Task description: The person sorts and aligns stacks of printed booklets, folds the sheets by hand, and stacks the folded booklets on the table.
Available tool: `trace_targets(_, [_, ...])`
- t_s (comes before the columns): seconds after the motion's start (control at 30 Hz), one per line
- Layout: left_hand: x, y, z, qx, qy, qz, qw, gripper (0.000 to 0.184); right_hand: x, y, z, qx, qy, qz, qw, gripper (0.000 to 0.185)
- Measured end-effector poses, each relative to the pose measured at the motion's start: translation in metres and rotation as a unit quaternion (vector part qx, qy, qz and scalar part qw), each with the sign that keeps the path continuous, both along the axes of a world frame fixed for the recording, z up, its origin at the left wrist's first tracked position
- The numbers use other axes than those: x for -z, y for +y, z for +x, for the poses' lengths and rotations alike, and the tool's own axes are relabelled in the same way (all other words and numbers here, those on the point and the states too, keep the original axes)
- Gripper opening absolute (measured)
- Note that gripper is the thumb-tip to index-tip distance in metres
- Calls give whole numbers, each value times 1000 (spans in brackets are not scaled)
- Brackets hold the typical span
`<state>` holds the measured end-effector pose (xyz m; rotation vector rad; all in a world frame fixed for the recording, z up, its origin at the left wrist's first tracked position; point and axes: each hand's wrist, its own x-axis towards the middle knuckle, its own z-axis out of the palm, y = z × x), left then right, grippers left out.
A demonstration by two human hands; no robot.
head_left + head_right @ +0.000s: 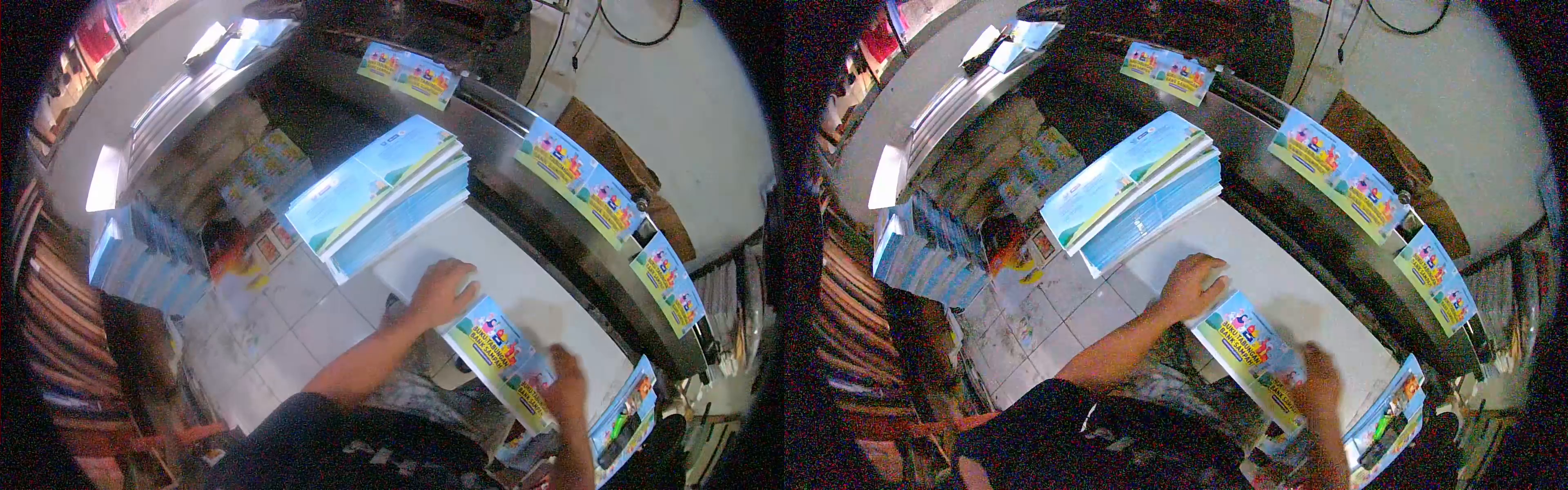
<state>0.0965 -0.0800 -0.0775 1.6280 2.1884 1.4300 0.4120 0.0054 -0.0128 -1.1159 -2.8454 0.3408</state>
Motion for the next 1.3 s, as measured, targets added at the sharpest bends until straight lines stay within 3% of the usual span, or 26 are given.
trace_targets(0.07, [-2,-1,-2,-3,-5,8,1000,30,-7,-48,-22,-99,-53,51,992,73])
trace_targets(0.2, [-1,-2,-3,0,-19,13,1000,31,1,-59,-22,-95,-54,51,993,76])
trace_targets(0.27, [-1,-2,-5,5,-16,23,1000,31,-10,-48,-27,-37,-69,-62,995,72])
trace_targets(0.3, [-3,-3,-4,4,-19,18,1000,30,-20,-42,-29,-38,-71,-60,995,72])
trace_targets(0.37, [-7,-4,-5,1,-22,13,1000,30,-48,-29,-30,-74,-38,-171,982,55])
trace_targets(0.43, [-10,-5,-5,1,-31,-8,999,30,-64,-7,-26,-37,-107,-158,981,40])
trace_targets(0.5, [-10,-5,-5,2,-33,-10,999,30,-67,44,3,-20,-132,-46,990,30])
trace_targets(0.53, [-10,-4,-4,5,-34,-11,999,30,-107,50,-2,20,-71,-15,997,25])
trace_targets(0.57, [-11,-4,-5,4,-33,-11,999,30,-104,89,31,71,-27,25,997,29])
trace_targets(0.63, [-12,-5,-4,10,-30,-29,999,31,-154,129,43,323,45,62,943,33])
trace_targets(0.67, [-13,-5,-5,8,-30,-30,999,31,-161,152,59,220,162,187,944,36])
trace_targets(0.7, [-13,-4,-5,9,-24,-31,999,31,-163,185,79,110,273,304,906,38])
trace_targets(0.73, [-13,-4,-4,13,-19,-32,999,30,-162,208,89,111,274,303,906,38])
trace_targets(0.8, [-15,-3,-3,12,-17,-46,999,30,-153,249,96,77,146,505,847,42])
trace_targets(0.87, [-11,-4,-3,8,-15,-61,998,30,-106,270,93,93,157,454,872,41])
trace_targets(0.9, [-3,-5,-2,7,-20,-10,1000,30,-77,272,98,145,247,272,919,41])
trace_targets(0.93, [2,-6,-2,3,-25,43,999,29,-55,272,100,186,324,80,924,41])
trace_targets(0.97, [-4,-13,-1,-4,-24,48,999,29,-33,257,103,130,217,238,938,39])
trace_targets(1.0, [-18,-26,-2,28,9,34,999,31,-17,244,104,74,102,390,912,38])
trace_targets(1.03, [-32,-41,-1,68,39,16,997,33,-10,245,107,78,99,393,911,38])
trace_targets(1.1, [-61,-80,-2,82,39,65,994,37,11,235,126,130,133,241,953,42])
trace_targets(1.23, [-101,-161,-46,74,135,102,983,40,46,218,136,155,53,279,946,47])
trace_targets(1.3, [-98,-200,-75,-17,145,157,977,29,39,188,100,149,52,244,957,47])
